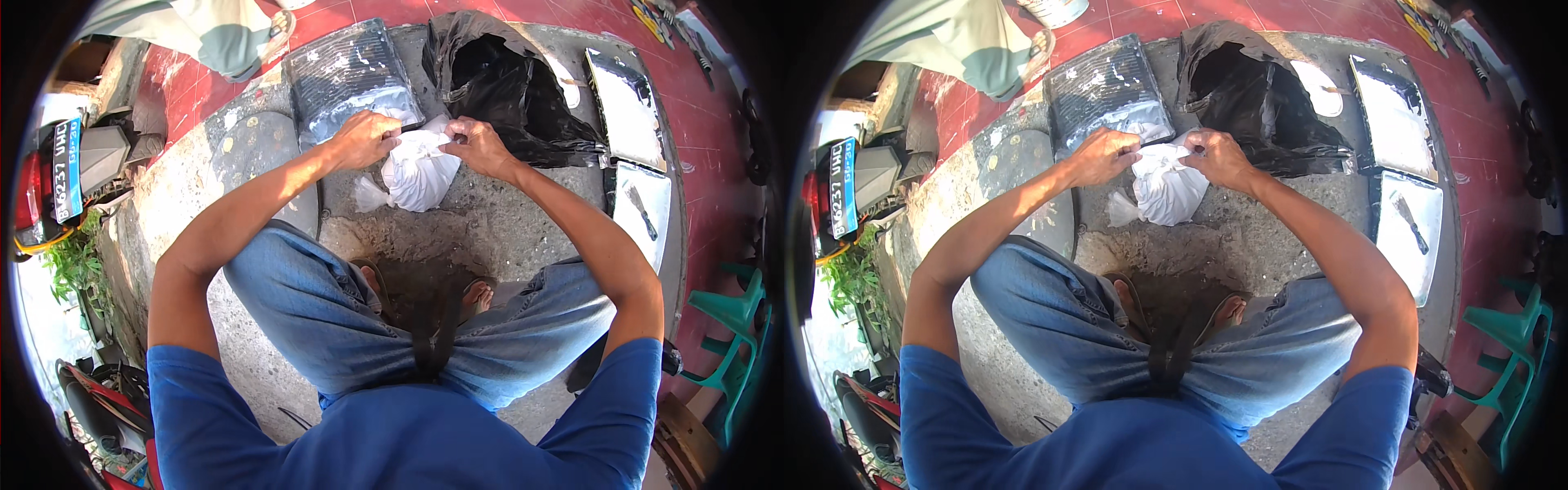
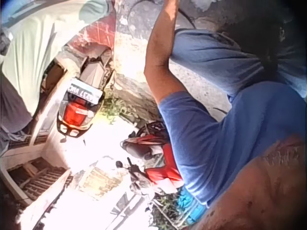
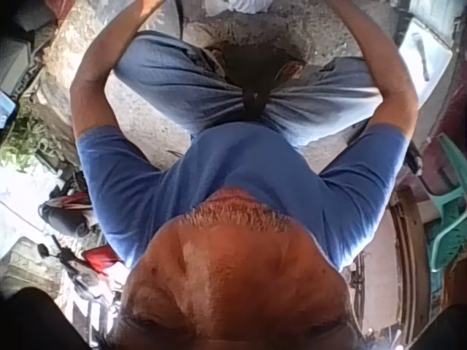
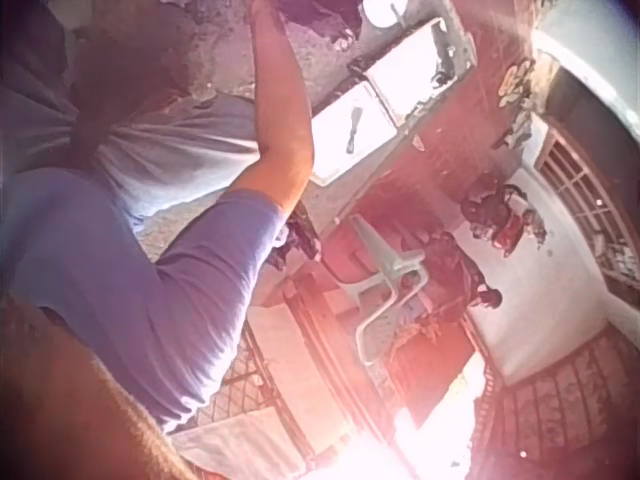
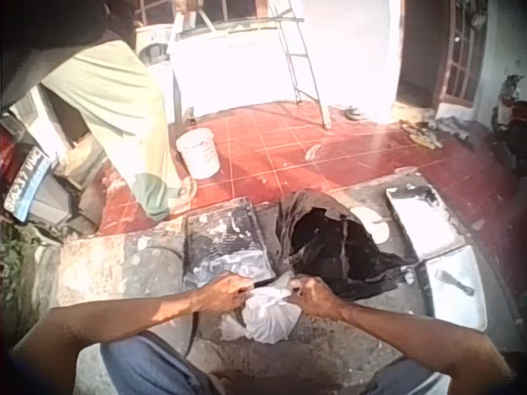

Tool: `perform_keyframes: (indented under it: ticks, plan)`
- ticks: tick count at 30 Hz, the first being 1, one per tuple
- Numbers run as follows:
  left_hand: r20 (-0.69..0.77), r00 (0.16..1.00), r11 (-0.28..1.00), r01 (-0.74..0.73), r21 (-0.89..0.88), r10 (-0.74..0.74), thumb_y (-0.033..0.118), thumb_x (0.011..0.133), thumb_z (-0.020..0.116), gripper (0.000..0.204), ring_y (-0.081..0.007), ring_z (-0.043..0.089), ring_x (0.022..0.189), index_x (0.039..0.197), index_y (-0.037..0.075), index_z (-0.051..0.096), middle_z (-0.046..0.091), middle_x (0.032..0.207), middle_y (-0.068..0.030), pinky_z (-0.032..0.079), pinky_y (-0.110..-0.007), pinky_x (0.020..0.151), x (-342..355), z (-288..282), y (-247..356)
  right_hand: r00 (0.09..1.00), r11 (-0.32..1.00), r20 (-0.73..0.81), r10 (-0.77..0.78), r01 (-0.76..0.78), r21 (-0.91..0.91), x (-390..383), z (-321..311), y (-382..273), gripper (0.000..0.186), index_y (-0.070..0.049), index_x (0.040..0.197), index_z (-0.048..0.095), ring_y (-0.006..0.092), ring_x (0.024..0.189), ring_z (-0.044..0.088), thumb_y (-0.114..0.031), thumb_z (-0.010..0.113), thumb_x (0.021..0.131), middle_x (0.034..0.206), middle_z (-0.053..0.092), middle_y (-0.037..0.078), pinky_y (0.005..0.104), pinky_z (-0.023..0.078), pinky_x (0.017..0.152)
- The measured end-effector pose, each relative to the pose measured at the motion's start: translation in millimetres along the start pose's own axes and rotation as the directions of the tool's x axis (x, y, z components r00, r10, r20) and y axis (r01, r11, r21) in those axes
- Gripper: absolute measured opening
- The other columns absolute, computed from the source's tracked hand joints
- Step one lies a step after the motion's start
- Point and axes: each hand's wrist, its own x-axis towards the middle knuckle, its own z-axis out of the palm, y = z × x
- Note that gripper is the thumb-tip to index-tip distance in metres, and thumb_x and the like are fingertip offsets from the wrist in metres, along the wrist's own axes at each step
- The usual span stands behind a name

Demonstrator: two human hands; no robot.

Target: The person picks up a paint tray, then unfolds and ties a plastic bag around a white container.

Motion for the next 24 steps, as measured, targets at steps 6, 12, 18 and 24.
perform_keyframes:
  ticks: [6, 12, 18, 24]
  plan:
    - [0.016, 1.000, 0.996, -0.005, 0.090, 0.004, 0.013, 0.084, 0.058, 0.016, -0.0346, 0.052, 0.057, 0.076, 0.002, 0.050, 0.052, 0.064, -0.0170, 0.039, -0.041, 0.053, 1, 3, 6, 0.997, 0.997, 0.074, -0.022, 0.028, -0.078, 3, -10, 4, 0.026, -0.001, 0.095, 0.066, 0.0278, 0.087, 0.062, -0.019, 0.067, 0.076, 0.096, 0.063, 0.017, 0.0340, 0.047, 0.078]
    - [-0.046, 0.956, 0.957, 0.290, -0.022, -0.290, 0.021, 0.077, 0.069, 0.020, -0.0208, 0.062, 0.062, 0.080, 0.004, 0.060, 0.064, 0.069, -0.0096, 0.047, -0.034, 0.058, -12, -2, 5, 0.994, 0.997, 0.097, -0.056, 0.061, -0.055, 13, -4, -7, 0.023, -0.001, 0.090, 0.067, 0.0289, 0.086, 0.062, -0.017, 0.067, 0.074, 0.091, 0.064, 0.017, 0.0357, 0.048, 0.077]
    - [-0.105, 0.979, 0.983, 0.179, 0.040, -0.174, 0.034, 0.079, 0.064, 0.029, -0.0278, 0.063, 0.067, 0.081, 0.005, 0.062, 0.064, 0.071, -0.0115, 0.047, -0.037, 0.061, 5, -2, 10, 0.994, 0.997, 0.097, -0.044, 0.049, -0.052, 6, -16, -2, 0.024, 0.000, 0.089, 0.066, 0.0279, 0.086, 0.064, -0.019, 0.066, 0.074, 0.089, 0.066, 0.017, 0.0355, 0.048, 0.078]
    - [-0.088, 0.994, 0.981, 0.084, 0.172, -0.070, 0.022, 0.078, 0.066, 0.016, -0.0313, 0.061, 0.068, 0.081, 0.007, 0.062, 0.064, 0.073, -0.0096, 0.046, -0.041, 0.061, 6, 5, 3, 0.994, 0.999, 0.107, -0.010, 0.014, -0.036, 7, -9, 0, 0.028, -0.001, 0.092, 0.066, 0.0276, 0.085, 0.064, -0.023, 0.065, 0.076, 0.090, 0.066, 0.016, 0.0353, 0.048, 0.077]
